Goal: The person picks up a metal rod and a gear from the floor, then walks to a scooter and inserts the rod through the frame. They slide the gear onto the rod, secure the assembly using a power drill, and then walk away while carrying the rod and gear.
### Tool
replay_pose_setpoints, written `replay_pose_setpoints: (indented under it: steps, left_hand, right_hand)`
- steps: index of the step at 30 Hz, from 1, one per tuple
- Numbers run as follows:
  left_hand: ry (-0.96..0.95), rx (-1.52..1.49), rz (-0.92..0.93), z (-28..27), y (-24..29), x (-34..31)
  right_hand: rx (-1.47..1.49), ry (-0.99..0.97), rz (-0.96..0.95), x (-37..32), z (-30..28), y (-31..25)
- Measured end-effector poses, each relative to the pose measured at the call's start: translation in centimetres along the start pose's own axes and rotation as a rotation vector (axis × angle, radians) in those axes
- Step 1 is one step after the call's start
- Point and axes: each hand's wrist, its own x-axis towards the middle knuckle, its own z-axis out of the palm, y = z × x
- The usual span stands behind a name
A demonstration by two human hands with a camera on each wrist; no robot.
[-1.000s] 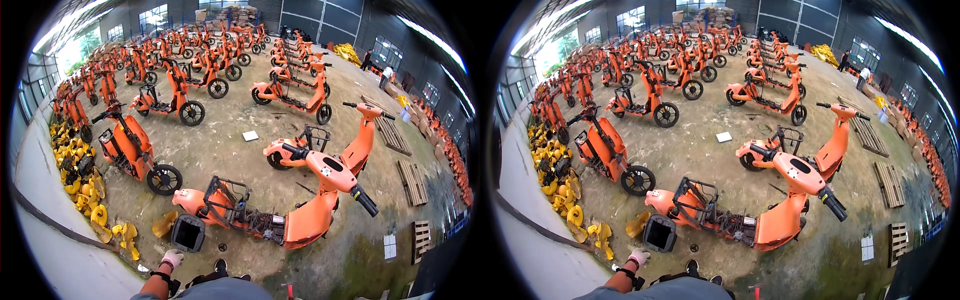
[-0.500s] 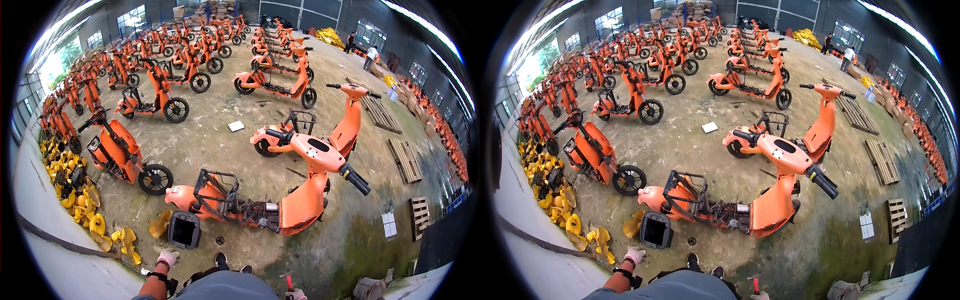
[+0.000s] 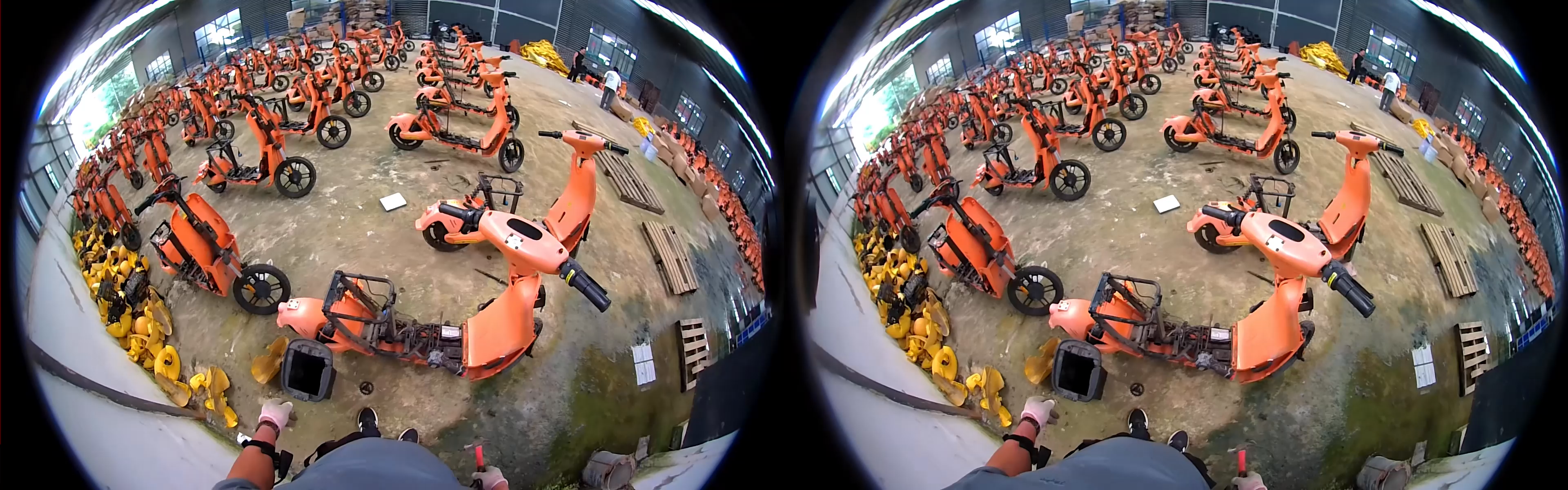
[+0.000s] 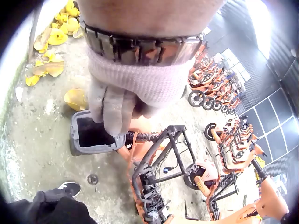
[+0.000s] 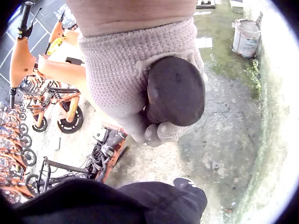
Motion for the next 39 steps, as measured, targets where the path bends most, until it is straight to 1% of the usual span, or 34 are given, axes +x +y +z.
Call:
replay_pose_setpoints:
  steps: [2,3,5,6,7,8,9,10,11,12,13,14,15,16,17,18,19,20,21,24,27,28,31,32,35,36,39]
  left_hand:
    - [0.046,0.025,0.001,0.0,0.4,-0.5]
    - [0.086,0.031,0.002,0.1,0.6,-0.9]
    - [0.168,0.052,-0.005,0.2,1.1,-1.8]
    - [0.204,0.031,-0.009,0.4,2.1,-3.1]
    - [0.243,0.117,0.064,-0.6,-2.4,1.4]
    - [0.239,0.12,0.052,-0.6,-1.6,-0.2]
    - [0.233,0.125,0.04,-0.5,0.3,-1.8]
    - [0.224,0.106,0.053,-0.7,-0.6,-1.2]
    - [0.213,0.092,0.064,-0.9,-1.5,-0.6]
    - [0.215,0.075,0.042,-0.1,0.8,-3.2]
    - [0.208,0.116,0.049,-0.3,0.1,-2.6]
    - [0.203,0.141,0.113,-0.8,-1.9,-0.9]
    - [0.196,0.165,0.178,-0.7,-2.2,-0.9]
    - [0.155,0.163,0.118,-0.8,-2.7,-1.2]
    - [0.118,0.16,0.057,-0.2,-1.4,-2.5]
    - [0.122,0.164,0.06,0.0,-1.8,-2.5]
    - [0.098,0.177,0.029,0.2,-1.4,-3.0]
    - [0.079,0.185,0.007,0.1,-1.5,-3.0]
    - [0.063,0.192,-0.014,0.1,-1.5,-3.1]
    - [0.006,0.236,-0.02,0.3,-0.5,-3.6]
    - [-0.033,0.239,-0.04,0.3,0.1,-3.1]
    - [-0.023,0.252,-0.035,0.6,0.5,-3.3]
    - [-0.065,0.3,0.014,1.1,1.8,-3.5]
    - [-0.053,0.337,0.018,1.4,2.3,-3.8]
    - [-0.096,0.373,0.052,1.5,2.6,-3.1]
    - [-0.094,0.379,0.021,1.8,3.2,-3.3]
    - [-0.104,0.396,0.017,2.2,3.9,-2.8]
  right_hand:
    - [0.077,-0.012,0.0,-0.1,-0.3,-0.2]
    - [-0.018,-0.028,0.02,-0.7,-1.3,-1.0]
    - [-0.207,-0.07,0.064,-5.6,-4.9,-8.9]
    - [-0.203,-0.023,0.062,-7.3,-5.1,-11.3]
    - [-0.222,-0.062,0.076,-6.1,-5.0,-9.9]
    - [-0.172,-0.066,0.106,-6.9,-5.2,-10.7]
    - [-0.173,-0.032,0.084,-8.2,-5.6,-12.3]
    - [-0.19,-0.013,0.057,-7.3,-5.3,-10.7]
    - [-0.114,-0.028,0.11,-8.6,-5.7,-12.3]
    - [-0.203,-0.014,0.076,-8.1,-5.5,-11.1]
    - [-0.206,-0.005,0.037,-6.1,-4.6,-7.5]
    - [-0.141,-0.016,0.042,-6.9,-4.9,-8.4]
    - [-0.052,-0.042,0.105,-8.7,-5.5,-11.0]
    - [-0.052,-0.029,0.096,-10.4,-6.2,-13.9]
    - [0.075,-0.07,0.156,-10.1,-5.8,-13.1]
    - [0.134,-0.094,0.188,-8.8,-4.9,-10.5]
    - [0.057,-0.096,0.118,-8.5,-4.7,-10.0]
    - [0.154,-0.146,0.193,-8.6,-4.7,-9.4]
    - [0.254,-0.195,0.266,-9.1,-5.1,-10.9]
    - [0.31,-0.205,0.293,-8.8,-4.3,-9.3]
    - [0.369,-0.21,0.304,-9.7,-4.5,-10.3]
    - [0.408,-0.212,0.312,-9.4,-4.2,-9.6]
    - [0.385,-0.189,0.325,-9.4,-4.0,-9.2]
    - [0.4,-0.181,0.33,-9.3,-4.0,-9.1]
    - [0.446,-0.153,0.346,-9.6,-3.6,-8.7]
    - [0.507,-0.162,0.359,-9.5,-3.3,-8.4]
    - [0.474,-0.181,0.437,-9.8,-3.1,-8.0]
